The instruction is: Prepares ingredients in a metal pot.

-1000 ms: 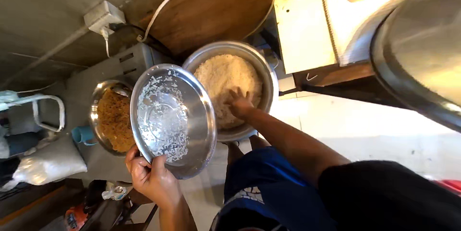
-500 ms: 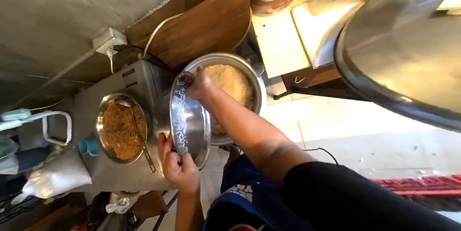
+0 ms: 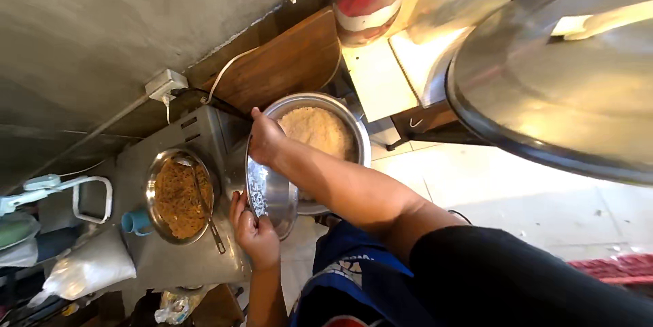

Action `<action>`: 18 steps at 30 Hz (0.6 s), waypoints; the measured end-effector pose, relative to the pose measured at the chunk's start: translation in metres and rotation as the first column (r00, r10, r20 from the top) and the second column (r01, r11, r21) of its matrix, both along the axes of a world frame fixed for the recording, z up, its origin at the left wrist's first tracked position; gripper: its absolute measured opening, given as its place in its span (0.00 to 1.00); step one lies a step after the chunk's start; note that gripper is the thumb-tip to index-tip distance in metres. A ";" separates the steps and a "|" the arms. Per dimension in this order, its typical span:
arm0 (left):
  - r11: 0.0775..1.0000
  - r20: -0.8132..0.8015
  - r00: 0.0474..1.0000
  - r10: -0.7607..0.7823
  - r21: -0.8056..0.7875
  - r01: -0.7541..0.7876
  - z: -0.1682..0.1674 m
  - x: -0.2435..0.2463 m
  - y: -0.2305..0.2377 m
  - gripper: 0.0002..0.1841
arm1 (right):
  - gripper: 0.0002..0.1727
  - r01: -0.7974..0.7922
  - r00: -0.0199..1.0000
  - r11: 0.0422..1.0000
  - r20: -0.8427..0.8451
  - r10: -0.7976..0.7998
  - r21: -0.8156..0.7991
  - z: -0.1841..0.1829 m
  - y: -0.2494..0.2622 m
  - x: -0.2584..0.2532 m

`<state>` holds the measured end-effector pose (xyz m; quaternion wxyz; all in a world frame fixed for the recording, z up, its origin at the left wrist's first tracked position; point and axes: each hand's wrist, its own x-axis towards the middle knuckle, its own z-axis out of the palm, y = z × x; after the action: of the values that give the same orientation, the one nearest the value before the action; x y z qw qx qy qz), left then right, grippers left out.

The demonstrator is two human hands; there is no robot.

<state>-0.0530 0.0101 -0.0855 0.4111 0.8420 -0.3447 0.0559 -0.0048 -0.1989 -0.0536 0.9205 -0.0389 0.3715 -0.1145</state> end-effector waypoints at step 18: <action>0.899 -0.413 0.911 0.025 -0.389 -0.201 0.067 0.044 -0.029 0.13 | 0.33 -0.324 0.479 -0.424 -0.533 0.697 -0.846 -0.078 0.057 -0.086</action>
<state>-0.0090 -0.0187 -0.0189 0.6408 0.7453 -0.1831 -0.0186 -0.0905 -0.1418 -0.1320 0.5580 -0.8185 -0.0302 0.1337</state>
